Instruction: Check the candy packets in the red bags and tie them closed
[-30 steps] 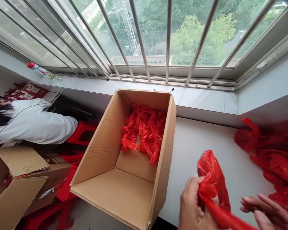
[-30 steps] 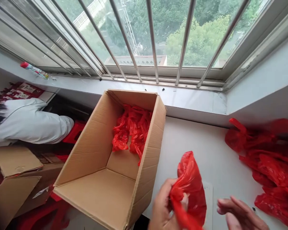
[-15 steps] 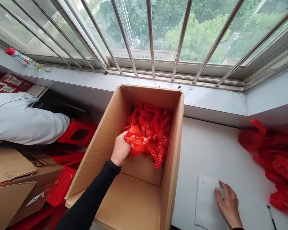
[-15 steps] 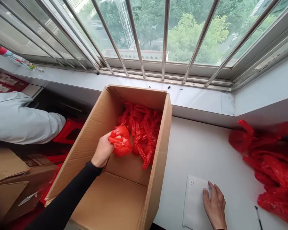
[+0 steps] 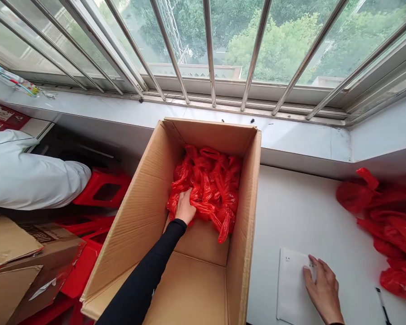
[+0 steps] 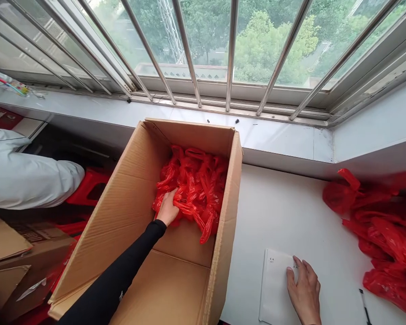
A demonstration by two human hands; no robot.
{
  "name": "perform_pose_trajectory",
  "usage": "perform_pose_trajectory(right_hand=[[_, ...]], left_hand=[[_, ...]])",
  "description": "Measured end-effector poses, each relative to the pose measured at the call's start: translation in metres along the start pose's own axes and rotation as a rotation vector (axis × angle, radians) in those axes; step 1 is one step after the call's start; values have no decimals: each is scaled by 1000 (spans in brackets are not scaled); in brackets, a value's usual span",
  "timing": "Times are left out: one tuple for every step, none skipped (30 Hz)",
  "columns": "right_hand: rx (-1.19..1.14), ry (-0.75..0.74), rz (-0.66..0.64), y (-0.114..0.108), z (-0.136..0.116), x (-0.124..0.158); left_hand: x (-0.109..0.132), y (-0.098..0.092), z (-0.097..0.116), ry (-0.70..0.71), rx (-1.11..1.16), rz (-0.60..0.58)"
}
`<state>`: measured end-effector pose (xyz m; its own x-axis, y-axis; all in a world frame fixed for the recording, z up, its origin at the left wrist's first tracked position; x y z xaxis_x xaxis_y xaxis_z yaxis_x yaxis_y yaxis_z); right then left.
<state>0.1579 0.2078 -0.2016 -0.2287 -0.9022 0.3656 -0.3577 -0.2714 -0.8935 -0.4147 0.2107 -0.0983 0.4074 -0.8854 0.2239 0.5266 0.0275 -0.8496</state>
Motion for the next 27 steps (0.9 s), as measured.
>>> perform_pose_trajectory(right_hand=[[5,-2,7,0,0,0],[9,-3,13,0,0,1],[15,-3,16,0,-1,1],[20,-2,17,1,-1,2],[23,2,19,1,-1,2],[24,6,19,1,-2,3],[22,9,19,1,-3,4],[20,9,19,1,-4,5],[17,8,22,1,-5,5],[15,6,26,1,-7,6],[12,4,32,0,-8,7],[10,3,39,-1,-10,8],[7,3,48,-2,-11,9],[4,3,56,-2,-11,10],[2,2,61,-3,-11,11],[-1,-2,63,-3,-12,11],[-4,-7,62,-3,-12,11],[-8,-15,55,-3,-14,10],[-15,-21,47,-3,-15,10],[-26,-25,40,-4,-18,9],[-45,-27,39,-5,-21,9],[-82,-29,38,-8,-25,9],[-134,-33,39,-12,-30,10],[-189,-37,46,-17,-36,10],[-261,-46,48,-22,-41,10],[-297,-48,60,-28,-46,7],[-308,-41,80,-34,-49,2]], left_hand=[[2,1,1,6,-26,9],[3,3,2,17,-48,8],[5,7,3,30,-68,-6],[6,10,4,43,-89,-26],[7,14,6,54,-109,-52],[7,16,7,59,-129,-76],[7,17,9,56,-150,-88],[7,15,11,49,-175,-85],[6,11,15,44,-202,-66],[6,6,20,46,-227,-36],[6,1,26,56,-249,0],[6,-3,33,73,-267,34],[7,-5,41,100,-278,60],[7,-4,48,135,-284,70],[7,1,54,178,-285,64],[6,7,58,225,-285,42],[5,16,60,268,-284,9],[3,24,60,302,-284,-30],[1,30,57,324,-285,-68],[0,34,52,334,-287,-101],[-1,35,48,338,-290,-124],[-1,34,46,342,-292,-139],[-1,31,48,353,-289,-146],[-2,27,53,372,-282,-144],[-5,23,63,387,-267,-126],[-10,21,78,403,-246,-99],[-17,22,95,408,-217,-60]])
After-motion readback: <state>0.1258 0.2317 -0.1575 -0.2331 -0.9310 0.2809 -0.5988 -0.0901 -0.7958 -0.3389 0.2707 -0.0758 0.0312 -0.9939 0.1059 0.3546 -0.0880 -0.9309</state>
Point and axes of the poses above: each hand's wrist, its own x-axis away from the middle knuckle, its own y-axis out of the palm, z = x × y, the point moved 7 cm from there along -x, towards the middle knuckle, and after that the axes turned 12 degrees about y, right-handed, at the moved point
